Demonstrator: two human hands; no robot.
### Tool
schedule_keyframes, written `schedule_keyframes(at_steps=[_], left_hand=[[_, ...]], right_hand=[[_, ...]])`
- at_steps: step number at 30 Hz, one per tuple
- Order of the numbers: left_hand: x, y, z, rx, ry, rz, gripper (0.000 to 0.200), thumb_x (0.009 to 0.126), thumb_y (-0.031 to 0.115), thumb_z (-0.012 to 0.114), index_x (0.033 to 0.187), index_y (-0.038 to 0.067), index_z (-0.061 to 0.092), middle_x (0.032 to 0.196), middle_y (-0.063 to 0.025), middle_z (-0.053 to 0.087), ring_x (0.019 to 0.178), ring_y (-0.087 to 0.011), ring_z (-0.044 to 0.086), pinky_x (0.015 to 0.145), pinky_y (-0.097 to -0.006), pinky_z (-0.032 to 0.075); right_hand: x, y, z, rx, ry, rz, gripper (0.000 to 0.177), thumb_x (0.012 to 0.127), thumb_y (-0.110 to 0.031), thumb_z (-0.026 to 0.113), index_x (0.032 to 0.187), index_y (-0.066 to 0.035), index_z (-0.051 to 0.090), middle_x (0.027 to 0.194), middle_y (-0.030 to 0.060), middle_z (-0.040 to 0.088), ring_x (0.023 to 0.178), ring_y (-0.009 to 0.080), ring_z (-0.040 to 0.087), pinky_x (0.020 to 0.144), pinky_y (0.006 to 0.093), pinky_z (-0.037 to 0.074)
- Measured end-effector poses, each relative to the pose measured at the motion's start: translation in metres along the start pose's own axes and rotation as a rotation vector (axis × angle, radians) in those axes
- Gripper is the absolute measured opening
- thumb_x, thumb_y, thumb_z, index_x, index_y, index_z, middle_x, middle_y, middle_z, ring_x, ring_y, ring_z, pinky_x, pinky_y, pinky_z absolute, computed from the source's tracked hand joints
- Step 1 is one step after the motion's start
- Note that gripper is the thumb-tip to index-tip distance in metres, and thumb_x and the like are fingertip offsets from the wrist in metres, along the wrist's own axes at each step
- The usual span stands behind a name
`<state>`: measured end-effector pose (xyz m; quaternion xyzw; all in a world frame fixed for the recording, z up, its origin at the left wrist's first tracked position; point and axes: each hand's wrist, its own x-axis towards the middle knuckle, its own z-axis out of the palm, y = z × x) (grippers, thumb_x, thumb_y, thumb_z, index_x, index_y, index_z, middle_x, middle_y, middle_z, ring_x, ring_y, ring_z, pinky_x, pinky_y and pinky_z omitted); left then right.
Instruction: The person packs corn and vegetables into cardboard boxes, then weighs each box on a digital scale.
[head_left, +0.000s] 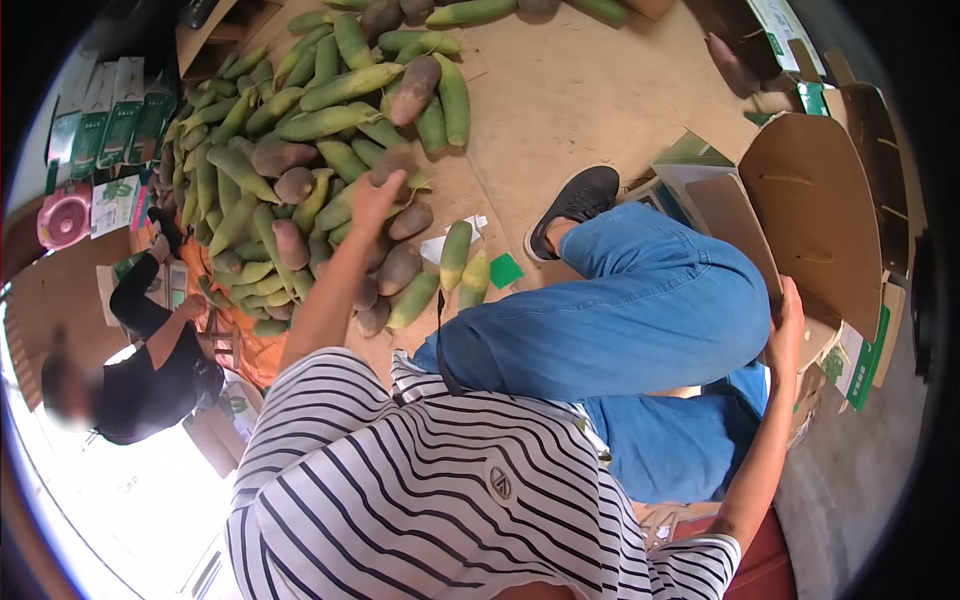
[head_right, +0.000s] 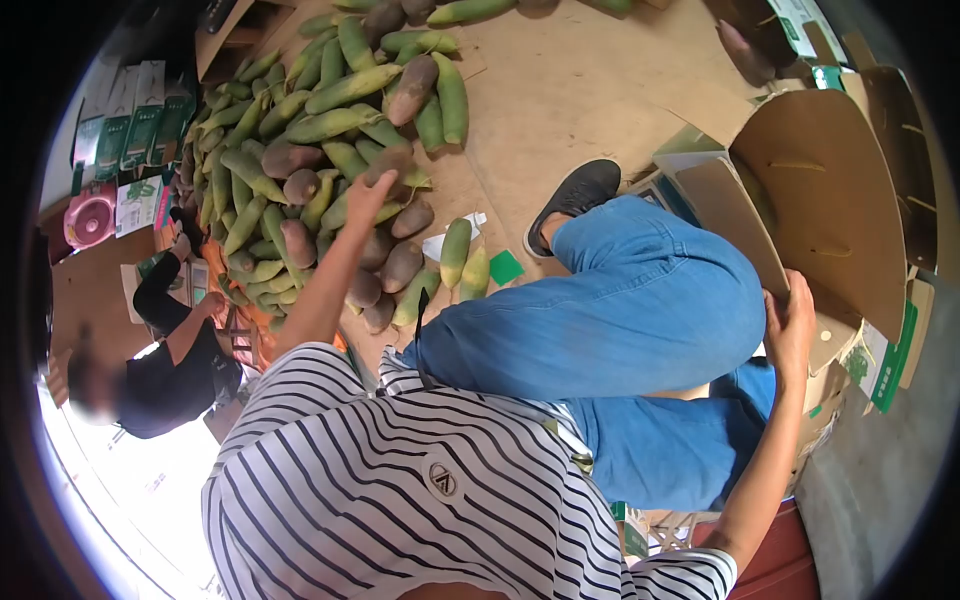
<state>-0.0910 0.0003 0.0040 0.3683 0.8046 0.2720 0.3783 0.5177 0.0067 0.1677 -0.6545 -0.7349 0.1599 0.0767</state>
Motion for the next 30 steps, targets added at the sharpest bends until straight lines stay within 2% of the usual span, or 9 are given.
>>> schedule_keyframes(at_steps=[3,6,10,13,16,18,21,23,30], left_hand=[[-0.035,0.058,0.046,-0.251,-0.097,-0.132,0.060,0.074,0.042,0.070,0.118,0.002,0.059,0.101,-0.0084,0.065,0.078,-0.0142,0.060,0.064,-0.0270,0.048],[-0.065,0.148,0.088,-0.360,-0.304,0.273,0.070,0.070,0.036,0.073,0.124,-0.001,0.052,0.111,-0.0154,0.061,0.100,-0.0228,0.060,0.085,-0.0348,0.048],[-0.113,0.285,0.144,-0.422,-0.493,0.893,0.071,0.062,0.032,0.077,0.120,-0.001,0.051,0.105,-0.0159,0.061,0.099,-0.0267,0.060,0.085,-0.0366,0.049],[-0.141,0.347,0.202,-0.301,-0.648,1.030,0.073,0.060,0.040,0.074,0.114,-0.004,0.051,0.103,-0.0237,0.059,0.097,-0.0380,0.058,0.086,-0.0423,0.047],[-0.152,0.355,0.207,-0.222,-0.493,1.099,0.069,0.064,0.039,0.073,0.112,-0.005,0.051,0.104,-0.0248,0.058,0.097,-0.0389,0.056,0.085,-0.0439,0.045],[-0.133,0.330,0.196,-0.354,-0.437,1.095,0.064,0.070,0.036,0.072,0.114,-0.004,0.050,0.108,-0.0233,0.057,0.099,-0.0387,0.054,0.087,-0.0449,0.044],[-0.076,0.232,0.167,-0.147,-0.279,0.913,0.056,0.077,0.027,0.066,0.126,0.004,0.051,0.116,-0.0205,0.056,0.109,-0.0368,0.052,0.093,-0.0425,0.042],[-0.041,0.140,0.132,-0.023,-0.078,0.715,0.053,0.074,0.027,0.067,0.117,-0.001,0.056,0.117,-0.0228,0.057,0.106,-0.0381,0.054,0.091,-0.0444,0.044],[0.041,-0.042,-0.069,1.247,0.369,0.364,0.060,0.075,0.018,0.063,0.132,0.010,0.045,0.138,-0.0142,0.041,0.123,-0.0335,0.041,0.092,-0.0493,0.043]], right_hand=[[-0.001,0.006,0.003,-0.011,0.006,-0.004,0.034,0.082,-0.006,0.062,0.114,-0.002,0.053,0.107,0.0185,0.058,0.104,0.0364,0.054,0.090,0.0406,0.042],[0.001,0.006,0.001,0.056,-0.055,0.073,0.033,0.081,-0.005,0.061,0.114,-0.002,0.053,0.107,0.0191,0.058,0.103,0.0364,0.054,0.089,0.0405,0.043],[0.003,0.001,0.000,0.133,-0.111,0.142,0.036,0.078,-0.001,0.058,0.114,-0.001,0.053,0.107,0.0200,0.058,0.102,0.0366,0.054,0.089,0.0397,0.043],[-0.003,0.013,0.008,0.104,-0.029,0.047,0.043,0.075,0.001,0.058,0.117,-0.001,0.052,0.108,0.0201,0.058,0.103,0.0378,0.054,0.090,0.0398,0.042],[-0.006,0.019,0.009,0.016,-0.044,-0.007,0.044,0.079,-0.003,0.054,0.122,-0.002,0.050,0.115,0.0184,0.057,0.108,0.0334,0.054,0.094,0.0379,0.041],[-0.005,0.028,0.005,0.011,-0.190,0.111,0.040,0.089,-0.013,0.046,0.128,-0.003,0.048,0.122,0.0154,0.056,0.113,0.0245,0.053,0.098,0.0342,0.039],[-0.014,0.048,0.021,0.029,0.109,-0.009,0.048,0.074,0.004,0.056,0.122,-0.001,0.051,0.115,0.0186,0.057,0.109,0.0343,0.055,0.093,0.0388,0.042],[-0.008,0.032,0.014,0.159,-0.006,0.065,0.041,0.077,0.001,0.057,0.118,-0.001,0.052,0.109,0.0178,0.058,0.102,0.0319,0.056,0.090,0.0356,0.043],[-0.003,0.016,0.009,0.221,-0.046,0.093,0.040,0.077,0.001,0.055,0.116,-0.001,0.053,0.103,0.0127,0.058,0.095,0.0241,0.056,0.085,0.0316,0.043]])
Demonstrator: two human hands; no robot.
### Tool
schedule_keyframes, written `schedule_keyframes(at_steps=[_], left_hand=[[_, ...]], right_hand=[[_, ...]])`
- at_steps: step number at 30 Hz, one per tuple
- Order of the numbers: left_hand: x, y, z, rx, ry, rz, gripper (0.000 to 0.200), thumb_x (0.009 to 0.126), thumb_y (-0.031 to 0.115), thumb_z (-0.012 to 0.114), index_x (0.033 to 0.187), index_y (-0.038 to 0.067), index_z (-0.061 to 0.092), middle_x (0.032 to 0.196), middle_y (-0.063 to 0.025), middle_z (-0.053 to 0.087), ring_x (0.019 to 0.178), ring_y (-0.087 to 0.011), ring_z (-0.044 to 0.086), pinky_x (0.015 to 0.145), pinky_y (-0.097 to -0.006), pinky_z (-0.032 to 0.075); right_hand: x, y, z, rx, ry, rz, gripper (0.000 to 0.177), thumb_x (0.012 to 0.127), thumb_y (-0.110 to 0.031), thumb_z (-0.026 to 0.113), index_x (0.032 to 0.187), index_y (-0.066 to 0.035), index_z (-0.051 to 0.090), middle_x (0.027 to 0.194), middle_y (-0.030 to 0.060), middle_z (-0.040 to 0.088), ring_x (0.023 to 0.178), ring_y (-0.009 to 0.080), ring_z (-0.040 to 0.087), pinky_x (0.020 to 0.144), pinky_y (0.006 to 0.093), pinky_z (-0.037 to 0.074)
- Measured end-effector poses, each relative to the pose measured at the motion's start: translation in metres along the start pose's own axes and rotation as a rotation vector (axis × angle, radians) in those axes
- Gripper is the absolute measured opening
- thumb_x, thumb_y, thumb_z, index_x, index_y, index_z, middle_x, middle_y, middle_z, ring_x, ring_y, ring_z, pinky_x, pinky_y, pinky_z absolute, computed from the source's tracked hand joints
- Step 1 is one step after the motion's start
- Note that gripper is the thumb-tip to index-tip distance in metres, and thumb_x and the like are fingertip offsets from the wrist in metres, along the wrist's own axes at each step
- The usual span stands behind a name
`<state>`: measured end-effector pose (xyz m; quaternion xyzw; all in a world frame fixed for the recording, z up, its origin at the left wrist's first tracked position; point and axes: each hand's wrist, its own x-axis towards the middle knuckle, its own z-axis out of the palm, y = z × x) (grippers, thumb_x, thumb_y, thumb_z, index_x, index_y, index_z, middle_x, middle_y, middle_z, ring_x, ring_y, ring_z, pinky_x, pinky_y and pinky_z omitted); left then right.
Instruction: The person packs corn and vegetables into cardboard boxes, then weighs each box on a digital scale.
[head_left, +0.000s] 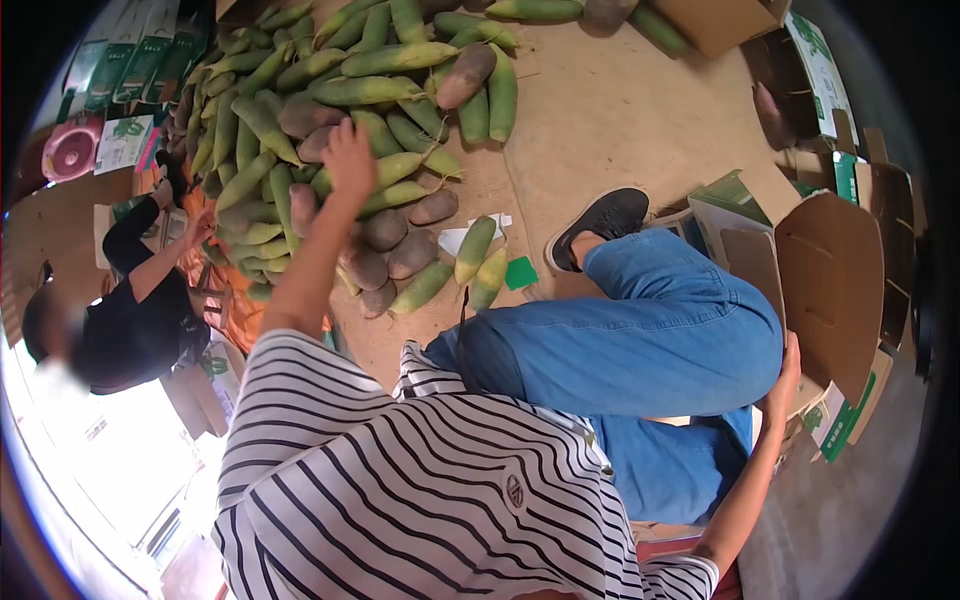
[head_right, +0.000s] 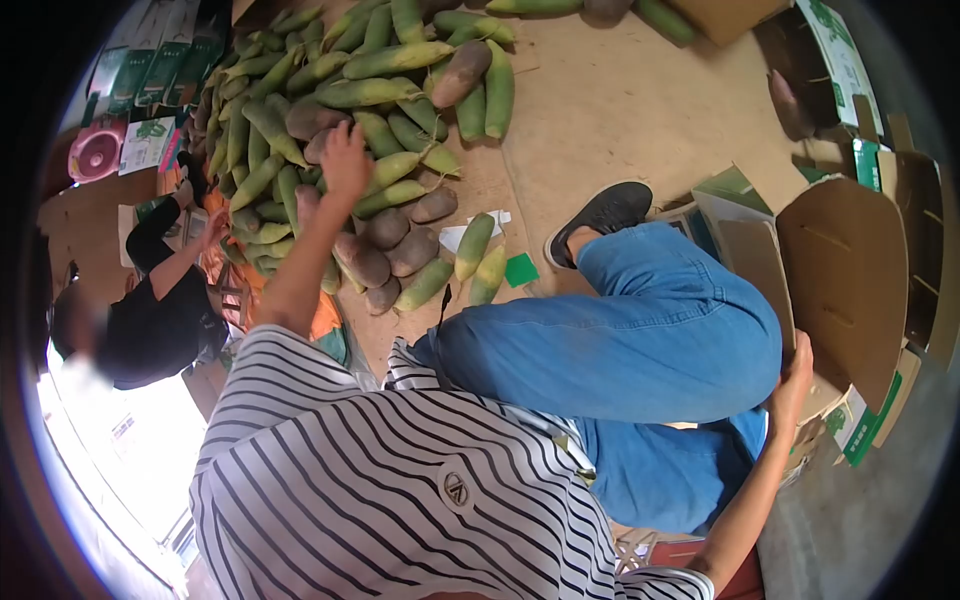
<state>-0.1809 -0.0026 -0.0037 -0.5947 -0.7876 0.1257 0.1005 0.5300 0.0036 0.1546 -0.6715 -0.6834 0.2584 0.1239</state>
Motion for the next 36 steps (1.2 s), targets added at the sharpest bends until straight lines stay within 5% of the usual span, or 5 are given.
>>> schedule_keyframes(at_steps=[9,14,18,29,36], left_hand=[[0.039,-0.065,0.045,0.320,-0.397,0.011,0.048,0.088,0.019,0.052,0.134,0.023,0.040,0.129,-0.0096,0.042,0.107,-0.0341,0.050,0.074,-0.0511,0.047],[0.030,-0.070,0.065,0.326,-0.078,0.145,0.039,0.073,0.015,0.065,0.107,0.012,0.047,0.103,-0.0095,0.048,0.089,-0.0309,0.055,0.056,-0.0407,0.052],[0.007,-0.034,-0.002,0.136,-0.074,0.222,0.055,0.062,0.012,0.073,0.110,0.010,0.048,0.105,-0.0116,0.048,0.092,-0.0307,0.053,0.065,-0.0384,0.053],[-0.007,0.171,-0.187,-1.261,0.028,0.039,0.074,0.063,0.019,0.078,0.125,-0.001,0.042,0.114,-0.0144,0.049,0.106,-0.0250,0.052,0.089,-0.0351,0.045],[0.003,0.335,-0.347,-1.817,0.122,0.735,0.074,0.067,0.016,0.077,0.129,0.004,0.039,0.118,-0.0118,0.048,0.109,-0.0236,0.052,0.091,-0.0351,0.046]], right_hand=[[0.001,-0.012,-0.003,0.032,-0.048,0.116,0.036,0.077,0.000,0.054,0.113,-0.001,0.054,0.100,0.0127,0.057,0.094,0.0240,0.055,0.086,0.0312,0.042],[-0.001,0.001,-0.002,-0.136,0.000,0.012,0.029,0.079,0.001,0.055,0.109,0.000,0.054,0.097,0.0168,0.057,0.096,0.0323,0.055,0.087,0.0356,0.043],[0.004,0.000,-0.002,-0.088,-0.042,0.047,0.030,0.081,-0.004,0.060,0.110,0.000,0.054,0.102,0.0180,0.058,0.099,0.0355,0.055,0.087,0.0381,0.043],[0.005,-0.027,-0.010,-0.200,0.041,-0.083,0.027,0.079,-0.011,0.066,0.103,-0.004,0.056,0.097,0.0153,0.058,0.095,0.0354,0.055,0.081,0.0408,0.045],[0.004,-0.026,-0.010,-0.222,0.018,-0.057,0.027,0.078,-0.010,0.066,0.101,-0.005,0.053,0.093,0.0136,0.057,0.091,0.0340,0.054,0.077,0.0425,0.044]])
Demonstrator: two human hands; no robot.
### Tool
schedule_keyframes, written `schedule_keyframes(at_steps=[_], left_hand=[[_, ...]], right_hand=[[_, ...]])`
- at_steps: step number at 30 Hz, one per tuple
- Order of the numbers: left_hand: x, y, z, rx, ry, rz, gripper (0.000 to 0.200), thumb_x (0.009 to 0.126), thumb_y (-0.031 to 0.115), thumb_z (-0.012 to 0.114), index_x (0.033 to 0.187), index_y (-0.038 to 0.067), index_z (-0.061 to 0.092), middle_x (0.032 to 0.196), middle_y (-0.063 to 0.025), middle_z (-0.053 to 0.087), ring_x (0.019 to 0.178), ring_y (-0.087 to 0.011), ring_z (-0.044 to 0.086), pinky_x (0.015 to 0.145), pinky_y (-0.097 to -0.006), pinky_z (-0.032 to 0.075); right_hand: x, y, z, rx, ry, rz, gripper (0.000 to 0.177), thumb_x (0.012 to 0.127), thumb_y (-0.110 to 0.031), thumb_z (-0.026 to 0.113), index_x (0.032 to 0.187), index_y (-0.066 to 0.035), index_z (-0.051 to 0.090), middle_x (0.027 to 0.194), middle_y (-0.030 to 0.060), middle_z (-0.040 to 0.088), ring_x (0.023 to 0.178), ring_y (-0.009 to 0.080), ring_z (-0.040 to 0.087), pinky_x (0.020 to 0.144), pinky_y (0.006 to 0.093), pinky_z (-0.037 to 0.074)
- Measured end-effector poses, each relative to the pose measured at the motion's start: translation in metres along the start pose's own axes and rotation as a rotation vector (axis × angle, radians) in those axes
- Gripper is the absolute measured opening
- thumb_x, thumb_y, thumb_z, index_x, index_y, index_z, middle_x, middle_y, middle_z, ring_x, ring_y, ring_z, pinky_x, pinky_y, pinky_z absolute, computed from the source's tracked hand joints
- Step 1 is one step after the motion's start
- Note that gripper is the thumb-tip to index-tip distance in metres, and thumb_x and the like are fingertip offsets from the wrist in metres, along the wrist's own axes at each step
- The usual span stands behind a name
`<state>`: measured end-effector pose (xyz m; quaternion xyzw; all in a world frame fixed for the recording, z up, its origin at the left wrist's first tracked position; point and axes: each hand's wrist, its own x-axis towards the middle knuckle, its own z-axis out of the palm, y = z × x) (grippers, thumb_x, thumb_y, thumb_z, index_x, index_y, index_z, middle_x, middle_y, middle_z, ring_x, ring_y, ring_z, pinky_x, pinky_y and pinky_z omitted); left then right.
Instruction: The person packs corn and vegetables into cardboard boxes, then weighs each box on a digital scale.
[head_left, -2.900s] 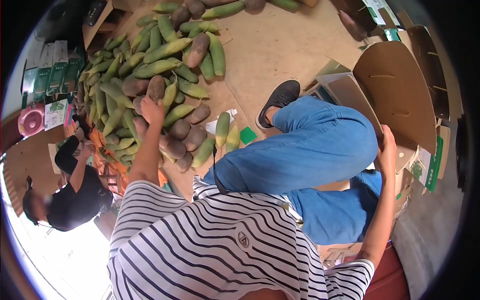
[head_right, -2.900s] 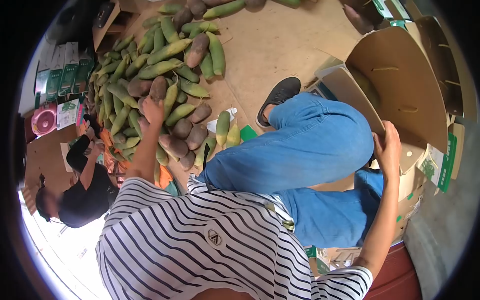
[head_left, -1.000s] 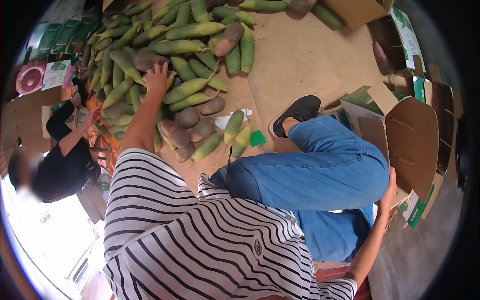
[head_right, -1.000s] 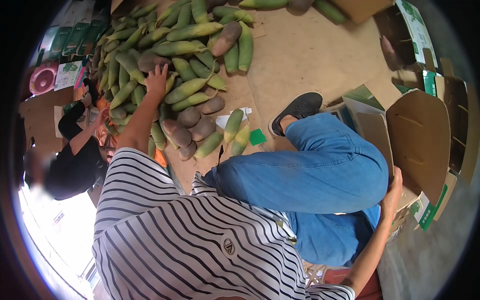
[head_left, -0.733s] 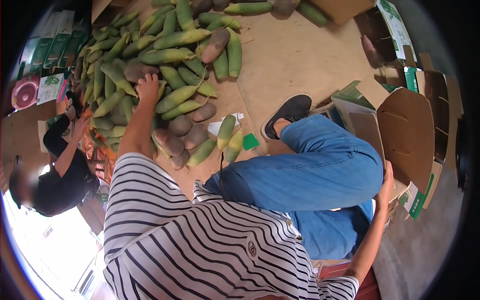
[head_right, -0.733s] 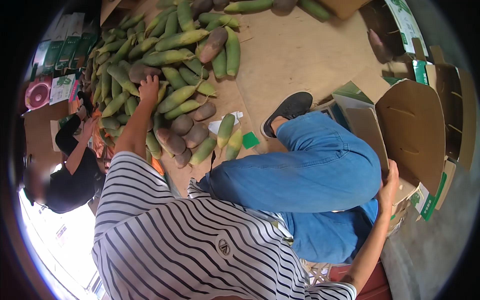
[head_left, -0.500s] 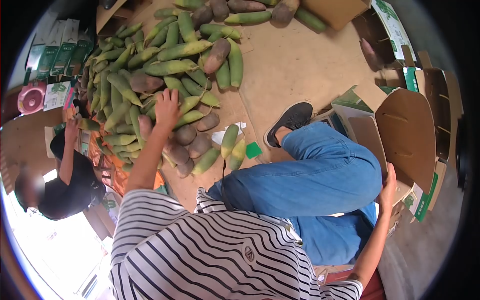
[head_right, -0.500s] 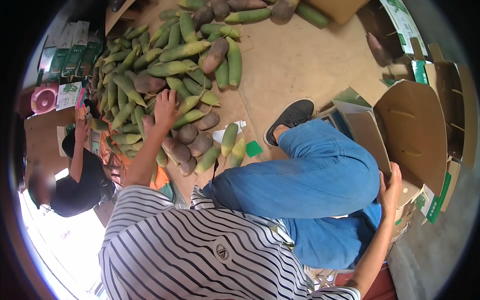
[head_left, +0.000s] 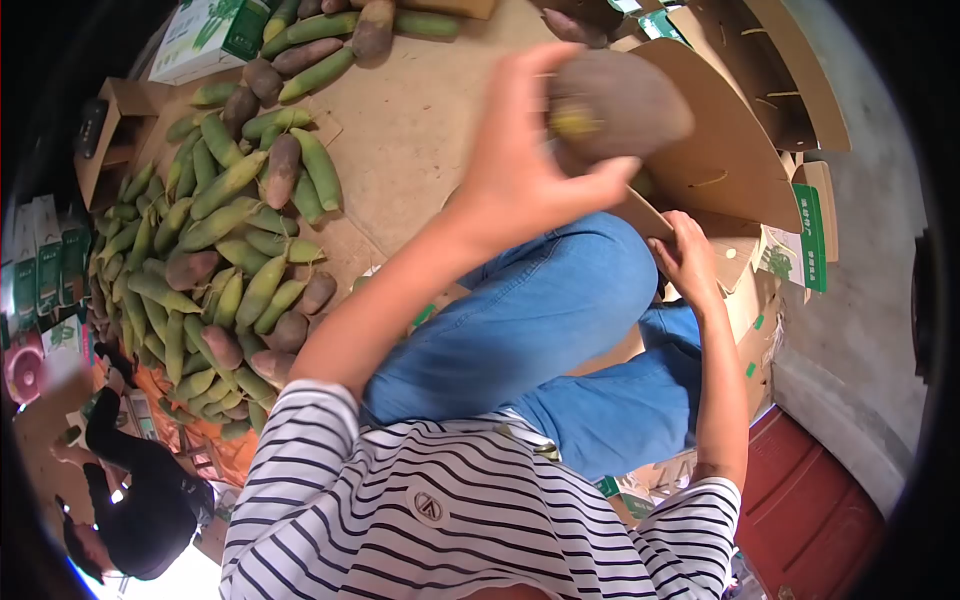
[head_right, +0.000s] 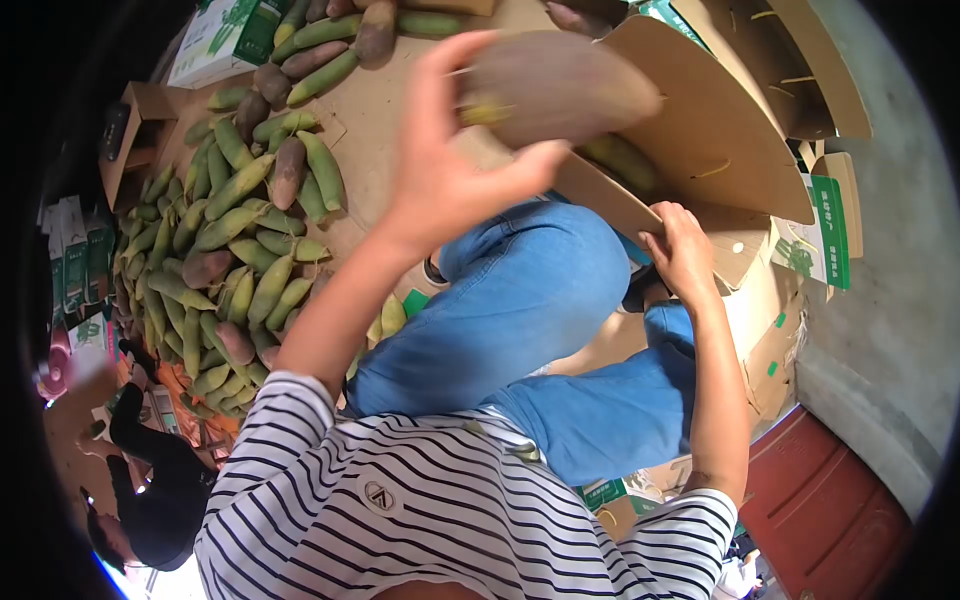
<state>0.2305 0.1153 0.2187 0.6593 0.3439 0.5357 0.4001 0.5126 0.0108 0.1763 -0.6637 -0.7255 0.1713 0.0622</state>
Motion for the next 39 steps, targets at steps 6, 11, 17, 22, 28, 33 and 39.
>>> schedule_keyframes(at_steps=[6,11,17,22,28,33,39], left_hand=[[-0.005,-0.030,0.012,0.319,-0.149,-0.002,0.058,0.075,0.026,0.073,0.122,0.003,0.048,0.120,-0.0189,0.049,0.109,-0.0330,0.052,0.092,-0.0395,0.044],[-0.146,-0.125,-0.115,0.732,-0.097,-0.317,0.047,0.078,0.019,0.067,0.119,0.002,0.051,0.122,-0.0196,0.050,0.115,-0.0365,0.048,0.097,-0.0411,0.041],[-0.314,-0.139,-0.340,1.569,0.161,-0.624,0.053,0.073,0.021,0.067,0.118,-0.002,0.051,0.119,-0.0218,0.054,0.114,-0.0380,0.048,0.098,-0.0443,0.039],[-0.412,-0.132,-0.462,1.324,0.264,-1.630,0.072,0.071,0.034,0.073,0.127,-0.002,0.045,0.127,-0.0219,0.051,0.118,-0.0354,0.049,0.098,-0.0440,0.043],[-0.396,-0.112,-0.446,1.398,0.248,-1.688,0.085,0.065,0.043,0.076,0.129,-0.002,0.042,0.129,-0.0206,0.047,0.116,-0.0403,0.049,0.096,-0.0442,0.044],[-0.406,-0.130,-0.451,1.515,0.215,-1.518,0.086,0.065,0.048,0.075,0.124,-0.006,0.043,0.124,-0.0239,0.050,0.113,-0.0397,0.051,0.094,-0.0433,0.045],[-0.420,-0.161,-0.484,1.441,-0.138,-1.653,0.085,0.066,0.061,0.068,0.119,-0.004,0.055,0.117,-0.0267,0.055,0.114,-0.0361,0.053,0.095,-0.0413,0.044]], right_hand=[[-0.003,0.008,0.004,0.010,0.039,-0.053,0.031,0.078,-0.011,0.066,0.106,-0.004,0.054,0.097,0.0163,0.057,0.094,0.0363,0.055,0.080,0.0419,0.045],[-0.004,0.012,0.008,-0.003,0.069,-0.045,0.030,0.082,-0.013,0.065,0.108,-0.003,0.055,0.101,0.0177,0.058,0.098,0.0370,0.055,0.084,0.0404,0.044],[-0.007,0.024,0.014,0.008,0.064,-0.019,0.036,0.083,-0.012,0.066,0.115,-0.003,0.054,0.109,0.0185,0.058,0.105,0.0346,0.055,0.089,0.0408,0.043],[-0.006,0.042,0.018,0.174,-0.029,0.103,0.037,0.084,-0.007,0.063,0.119,-0.003,0.052,0.110,0.0181,0.058,0.103,0.0311,0.056,0.091,0.0358,0.042],[0.000,0.009,0.008,0.216,-0.087,0.165,0.033,0.081,-0.001,0.058,0.114,-0.002,0.054,0.104,0.0146,0.058,0.099,0.0224,0.056,0.087,0.0315,0.043],[0.000,0.009,0.007,0.281,-0.131,0.317,0.032,0.081,-0.004,0.060,0.113,-0.001,0.054,0.105,0.0138,0.059,0.099,0.0236,0.057,0.086,0.0330,0.044],[-0.004,0.012,0.010,-0.020,0.062,-0.012,0.034,0.083,-0.013,0.065,0.112,-0.002,0.055,0.110,0.0181,0.059,0.104,0.0355,0.055,0.089,0.0383,0.044]])
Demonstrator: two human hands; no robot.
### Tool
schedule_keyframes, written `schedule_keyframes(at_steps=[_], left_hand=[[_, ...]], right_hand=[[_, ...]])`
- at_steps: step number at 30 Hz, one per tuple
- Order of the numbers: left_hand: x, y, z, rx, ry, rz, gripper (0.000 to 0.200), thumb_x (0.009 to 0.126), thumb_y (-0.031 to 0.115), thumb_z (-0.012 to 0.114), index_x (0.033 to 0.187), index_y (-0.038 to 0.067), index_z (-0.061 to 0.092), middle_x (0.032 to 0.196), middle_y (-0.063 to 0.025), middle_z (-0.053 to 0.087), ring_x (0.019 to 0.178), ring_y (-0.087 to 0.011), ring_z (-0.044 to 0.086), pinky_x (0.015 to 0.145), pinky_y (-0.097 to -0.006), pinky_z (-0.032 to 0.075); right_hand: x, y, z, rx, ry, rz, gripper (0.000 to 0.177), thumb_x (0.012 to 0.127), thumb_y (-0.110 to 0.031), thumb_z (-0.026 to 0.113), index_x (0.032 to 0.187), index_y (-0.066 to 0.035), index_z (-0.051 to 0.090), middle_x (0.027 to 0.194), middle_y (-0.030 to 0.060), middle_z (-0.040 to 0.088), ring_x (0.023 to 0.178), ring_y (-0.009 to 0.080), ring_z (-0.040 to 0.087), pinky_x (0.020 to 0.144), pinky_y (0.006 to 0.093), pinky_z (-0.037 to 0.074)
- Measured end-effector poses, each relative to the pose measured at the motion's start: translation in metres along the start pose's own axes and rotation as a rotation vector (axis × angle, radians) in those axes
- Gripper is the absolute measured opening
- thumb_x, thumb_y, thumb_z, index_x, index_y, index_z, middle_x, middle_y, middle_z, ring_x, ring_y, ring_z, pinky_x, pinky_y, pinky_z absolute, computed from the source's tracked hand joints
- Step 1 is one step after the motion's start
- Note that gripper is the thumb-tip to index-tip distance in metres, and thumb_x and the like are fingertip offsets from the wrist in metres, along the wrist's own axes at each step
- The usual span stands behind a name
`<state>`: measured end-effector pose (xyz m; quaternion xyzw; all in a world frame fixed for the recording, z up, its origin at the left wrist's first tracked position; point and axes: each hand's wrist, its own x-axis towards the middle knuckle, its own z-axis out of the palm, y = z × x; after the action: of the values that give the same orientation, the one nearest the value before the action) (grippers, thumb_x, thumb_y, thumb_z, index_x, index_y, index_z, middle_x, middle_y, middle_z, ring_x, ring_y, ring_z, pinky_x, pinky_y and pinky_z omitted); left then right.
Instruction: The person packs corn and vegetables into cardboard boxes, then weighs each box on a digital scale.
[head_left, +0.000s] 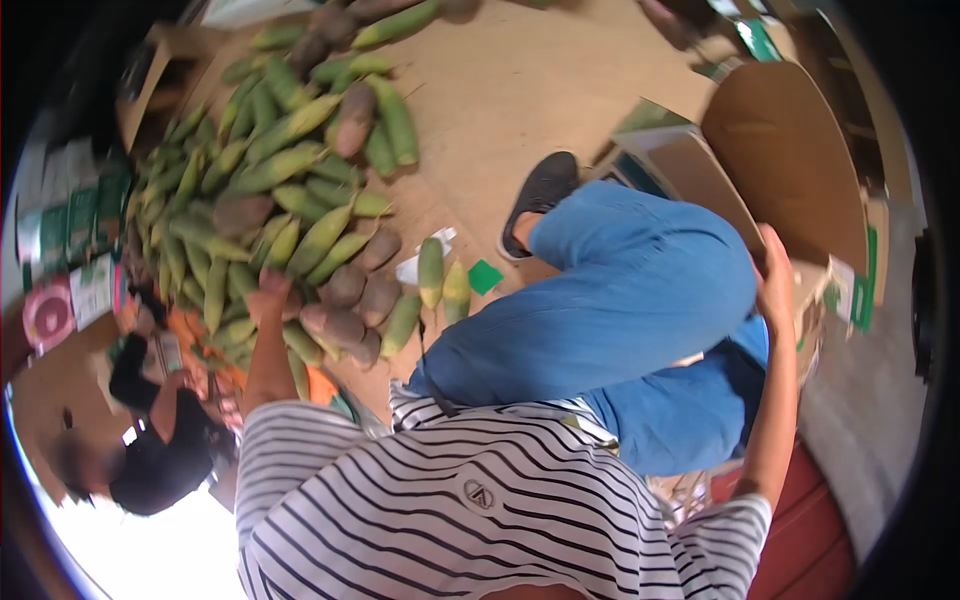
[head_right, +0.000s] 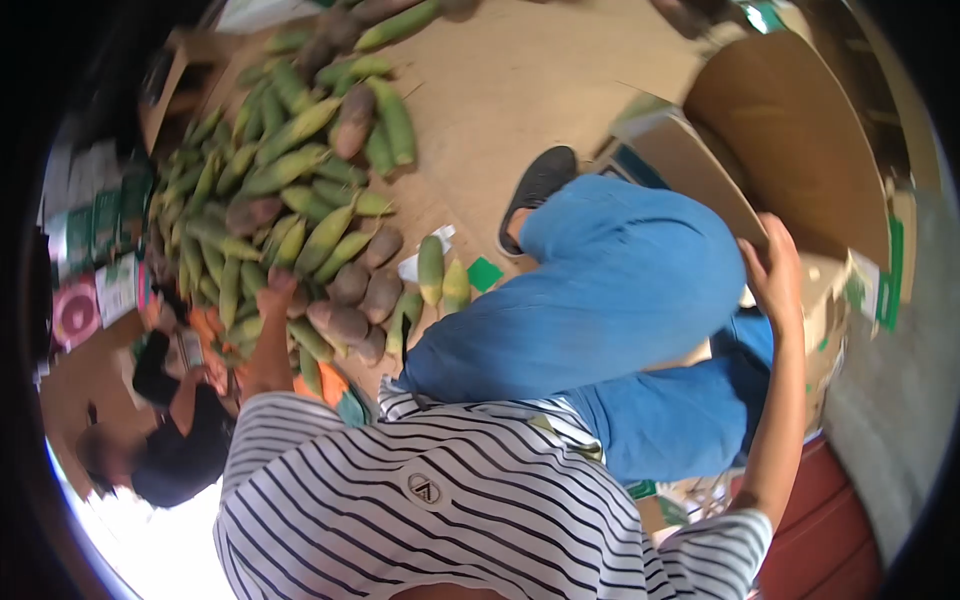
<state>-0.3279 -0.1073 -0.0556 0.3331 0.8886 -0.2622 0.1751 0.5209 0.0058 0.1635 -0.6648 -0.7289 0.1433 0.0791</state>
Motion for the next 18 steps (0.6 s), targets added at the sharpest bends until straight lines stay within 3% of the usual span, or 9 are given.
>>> schedule_keyframes(at_steps=[1,5,7,10,13,15,18], left_hand=[[-0.013,0.012,-0.016,0.015,-0.089,-0.028,0.085,0.065,0.063,0.068,0.119,-0.001,0.057,0.119,-0.0258,0.056,0.114,-0.0354,0.054,0.096,-0.0403,0.045],[-0.032,0.050,-0.013,-0.085,0.098,-0.281,0.092,0.057,0.053,0.077,0.126,-0.001,0.045,0.122,-0.0220,0.055,0.107,-0.0346,0.059,0.095,-0.0426,0.046],[-0.046,0.044,-0.007,-0.235,0.148,-0.110,0.091,0.058,0.046,0.078,0.124,-0.003,0.039,0.116,-0.0218,0.057,0.103,-0.0363,0.060,0.092,-0.0432,0.048],[-0.098,0.086,-0.030,-0.066,0.212,0.046,0.083,0.060,0.044,0.078,0.116,-0.007,0.044,0.110,-0.0237,0.057,0.098,-0.0389,0.060,0.086,-0.0429,0.049],[-0.115,0.116,-0.011,-0.393,0.242,0.398,0.077,0.062,0.039,0.079,0.113,-0.008,0.046,0.110,-0.0259,0.057,0.098,-0.0407,0.058,0.085,-0.0426,0.048],[-0.137,0.162,-0.003,-0.560,0.382,0.618,0.069,0.066,0.034,0.079,0.112,-0.007,0.049,0.109,-0.0251,0.057,0.098,-0.0391,0.057,0.086,-0.0409,0.046],[-0.215,0.258,-0.077,-0.849,0.262,0.921,0.061,0.072,0.026,0.078,0.117,-0.003,0.049,0.111,-0.0186,0.057,0.102,-0.0310,0.056,0.089,-0.0385,0.044]], right_hand=[[0.001,-0.005,-0.002,0.015,0.022,-0.013,0.032,0.081,-0.013,0.066,0.109,-0.002,0.056,0.107,0.0172,0.059,0.102,0.0357,0.055,0.087,0.0384,0.044],[0.002,-0.005,-0.006,0.050,-0.035,0.032,0.029,0.078,-0.011,0.066,0.104,-0.005,0.055,0.098,0.0142,0.058,0.097,0.0341,0.055,0.081,0.0406,0.045],[0.003,-0.007,-0.007,0.039,-0.025,0.027,0.027,0.078,-0.012,0.067,0.102,-0.006,0.054,0.095,0.0130,0.057,0.095,0.0334,0.055,0.079,0.0414,0.045],[0.003,-0.005,-0.005,0.015,-0.017,0.015,0.026,0.078,-0.013,0.067,0.100,-0.007,0.053,0.093,0.0121,0.057,0.094,0.0326,0.054,0.077,0.0424,0.044],[0.001,0.000,-0.004,0.007,-0.019,-0.007,0.028,0.078,-0.014,0.067,0.101,-0.007,0.051,0.091,0.0116,0.056,0.093,0.0320,0.054,0.077,0.0430,0.044],[0.000,0.000,-0.004,-0.016,-0.006,-0.013,0.029,0.078,-0.014,0.067,0.101,-0.007,0.051,0.091,0.0111,0.056,0.092,0.0315,0.054,0.077,0.0431,0.045],[-0.001,0.004,-0.001,-0.023,-0.013,-0.004,0.028,0.078,-0.015,0.067,0.100,-0.006,0.051,0.090,0.0108,0.056,0.091,0.0310,0.055,0.077,0.0431,0.045]])
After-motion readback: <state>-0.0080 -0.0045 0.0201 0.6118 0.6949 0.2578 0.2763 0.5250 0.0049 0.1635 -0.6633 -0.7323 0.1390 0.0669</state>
